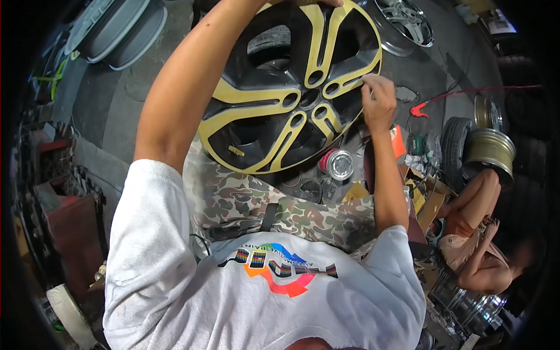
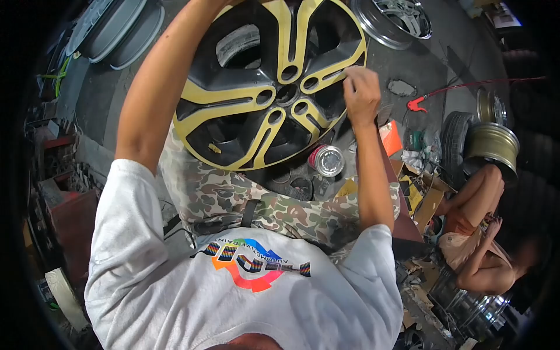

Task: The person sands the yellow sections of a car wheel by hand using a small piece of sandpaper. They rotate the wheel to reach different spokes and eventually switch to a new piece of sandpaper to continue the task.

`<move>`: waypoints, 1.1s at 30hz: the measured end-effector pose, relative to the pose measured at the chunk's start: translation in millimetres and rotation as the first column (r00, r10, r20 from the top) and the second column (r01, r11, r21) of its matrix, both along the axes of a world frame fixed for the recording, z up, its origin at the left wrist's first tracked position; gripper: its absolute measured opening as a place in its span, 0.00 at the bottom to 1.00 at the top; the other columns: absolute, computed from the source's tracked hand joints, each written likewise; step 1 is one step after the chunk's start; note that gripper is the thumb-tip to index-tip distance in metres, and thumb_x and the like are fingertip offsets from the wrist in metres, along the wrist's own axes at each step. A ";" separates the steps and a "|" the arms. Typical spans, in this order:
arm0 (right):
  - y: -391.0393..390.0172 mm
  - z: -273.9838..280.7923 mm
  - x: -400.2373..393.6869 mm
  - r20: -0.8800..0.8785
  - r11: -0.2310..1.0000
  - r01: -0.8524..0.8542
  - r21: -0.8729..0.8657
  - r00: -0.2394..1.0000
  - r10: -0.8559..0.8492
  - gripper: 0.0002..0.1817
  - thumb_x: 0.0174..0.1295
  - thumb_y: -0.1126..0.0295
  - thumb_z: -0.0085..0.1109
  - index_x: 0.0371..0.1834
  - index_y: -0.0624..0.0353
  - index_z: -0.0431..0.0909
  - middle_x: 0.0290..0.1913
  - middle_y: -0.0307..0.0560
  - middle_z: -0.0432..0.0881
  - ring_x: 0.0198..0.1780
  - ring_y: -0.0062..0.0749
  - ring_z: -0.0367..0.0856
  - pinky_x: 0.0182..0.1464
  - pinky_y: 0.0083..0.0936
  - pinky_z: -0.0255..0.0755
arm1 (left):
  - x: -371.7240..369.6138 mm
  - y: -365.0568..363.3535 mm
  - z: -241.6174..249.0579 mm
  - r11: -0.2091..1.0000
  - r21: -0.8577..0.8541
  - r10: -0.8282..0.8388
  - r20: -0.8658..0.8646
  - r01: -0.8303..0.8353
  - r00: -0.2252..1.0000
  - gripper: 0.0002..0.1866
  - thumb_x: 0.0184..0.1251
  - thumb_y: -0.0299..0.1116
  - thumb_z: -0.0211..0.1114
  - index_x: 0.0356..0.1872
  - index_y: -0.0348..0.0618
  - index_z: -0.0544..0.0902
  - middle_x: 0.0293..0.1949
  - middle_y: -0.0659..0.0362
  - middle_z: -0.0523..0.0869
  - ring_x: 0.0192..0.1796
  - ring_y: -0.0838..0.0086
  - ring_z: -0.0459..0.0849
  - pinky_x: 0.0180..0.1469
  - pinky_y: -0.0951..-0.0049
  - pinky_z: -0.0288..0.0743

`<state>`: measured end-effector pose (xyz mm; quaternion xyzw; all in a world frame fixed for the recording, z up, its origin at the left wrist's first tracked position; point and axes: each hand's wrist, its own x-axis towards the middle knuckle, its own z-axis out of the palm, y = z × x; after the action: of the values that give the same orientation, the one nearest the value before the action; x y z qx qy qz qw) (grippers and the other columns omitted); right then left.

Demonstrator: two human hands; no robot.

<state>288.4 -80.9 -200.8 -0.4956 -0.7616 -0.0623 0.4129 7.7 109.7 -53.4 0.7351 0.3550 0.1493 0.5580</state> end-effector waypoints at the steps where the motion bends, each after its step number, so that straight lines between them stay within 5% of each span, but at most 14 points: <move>1: -4.4 0.9 -6.0 -0.017 1.000 -0.029 -0.006 0.999 0.029 0.12 0.55 0.82 0.67 0.42 0.60 0.88 0.45 0.47 0.88 0.50 0.45 0.85 0.55 0.38 0.79 | -0.1 -1.2 1.9 1.000 0.012 0.006 0.005 -0.006 1.000 0.14 0.78 0.37 0.66 0.56 0.42 0.90 0.47 0.63 0.92 0.48 0.78 0.84 0.56 0.72 0.79; 9: 10.3 2.0 5.7 -0.112 0.993 0.114 -0.042 0.987 -0.118 0.09 0.59 0.81 0.66 0.42 0.60 0.87 0.44 0.49 0.89 0.48 0.47 0.87 0.53 0.38 0.79 | 0.1 -6.5 8.9 1.000 0.004 0.030 -0.049 -0.029 0.998 0.15 0.78 0.38 0.66 0.56 0.43 0.90 0.46 0.63 0.92 0.46 0.78 0.84 0.54 0.72 0.79; 13: 13.7 -3.8 13.9 -0.092 0.999 0.053 0.013 0.994 -0.051 0.08 0.61 0.79 0.65 0.43 0.60 0.87 0.42 0.50 0.89 0.46 0.47 0.87 0.53 0.37 0.79 | 0.0 -0.2 3.7 0.999 -0.017 0.030 -0.048 -0.031 0.998 0.15 0.78 0.38 0.66 0.56 0.42 0.90 0.45 0.64 0.92 0.46 0.78 0.85 0.54 0.72 0.80; 17: 20.2 -6.7 17.4 -0.184 0.976 0.182 -0.123 0.962 -0.202 0.07 0.62 0.77 0.65 0.41 0.60 0.89 0.42 0.50 0.90 0.46 0.47 0.88 0.53 0.36 0.79 | 1.5 -2.5 3.3 0.998 -0.050 0.033 -0.009 -0.033 0.999 0.15 0.78 0.38 0.67 0.56 0.42 0.90 0.44 0.63 0.92 0.46 0.78 0.85 0.53 0.71 0.80; 22: 8.1 -7.1 13.5 -0.192 0.987 0.135 -0.089 0.970 -0.150 0.07 0.63 0.76 0.66 0.41 0.60 0.89 0.42 0.50 0.90 0.46 0.46 0.88 0.52 0.36 0.79 | 0.8 -7.8 10.5 0.997 0.063 0.044 -0.078 -0.039 0.996 0.16 0.78 0.40 0.67 0.57 0.43 0.90 0.47 0.63 0.92 0.46 0.76 0.85 0.55 0.69 0.80; 24: 20.7 -22.1 25.7 -0.223 0.959 0.233 -0.161 0.938 -0.265 0.07 0.63 0.76 0.66 0.42 0.60 0.89 0.43 0.50 0.90 0.46 0.46 0.88 0.53 0.36 0.79 | 0.3 2.0 5.0 0.997 0.066 0.031 -0.074 -0.026 0.997 0.16 0.78 0.40 0.67 0.57 0.43 0.90 0.47 0.62 0.92 0.47 0.76 0.85 0.55 0.69 0.80; 28: 11.0 -0.5 2.0 -0.151 0.989 0.137 -0.047 0.978 -0.142 0.07 0.62 0.77 0.65 0.41 0.60 0.89 0.43 0.50 0.90 0.46 0.47 0.88 0.53 0.37 0.79 | 0.1 -3.3 6.5 0.998 0.044 0.041 -0.058 -0.039 0.997 0.16 0.77 0.41 0.68 0.57 0.44 0.90 0.47 0.62 0.92 0.47 0.76 0.85 0.54 0.70 0.80; 33: 19.1 -14.7 19.2 -0.191 0.977 0.184 -0.112 0.960 -0.203 0.06 0.62 0.77 0.65 0.40 0.60 0.88 0.42 0.50 0.90 0.46 0.47 0.87 0.53 0.38 0.78 | 3.4 -5.3 10.8 0.997 0.072 0.041 -0.099 -0.034 0.994 0.17 0.76 0.41 0.69 0.57 0.43 0.90 0.47 0.62 0.92 0.46 0.76 0.85 0.53 0.70 0.80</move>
<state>307.6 -61.8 -215.5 -0.5900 -0.6660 -0.0165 0.4562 11.1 104.4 -42.6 0.7538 0.3910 0.1352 0.5105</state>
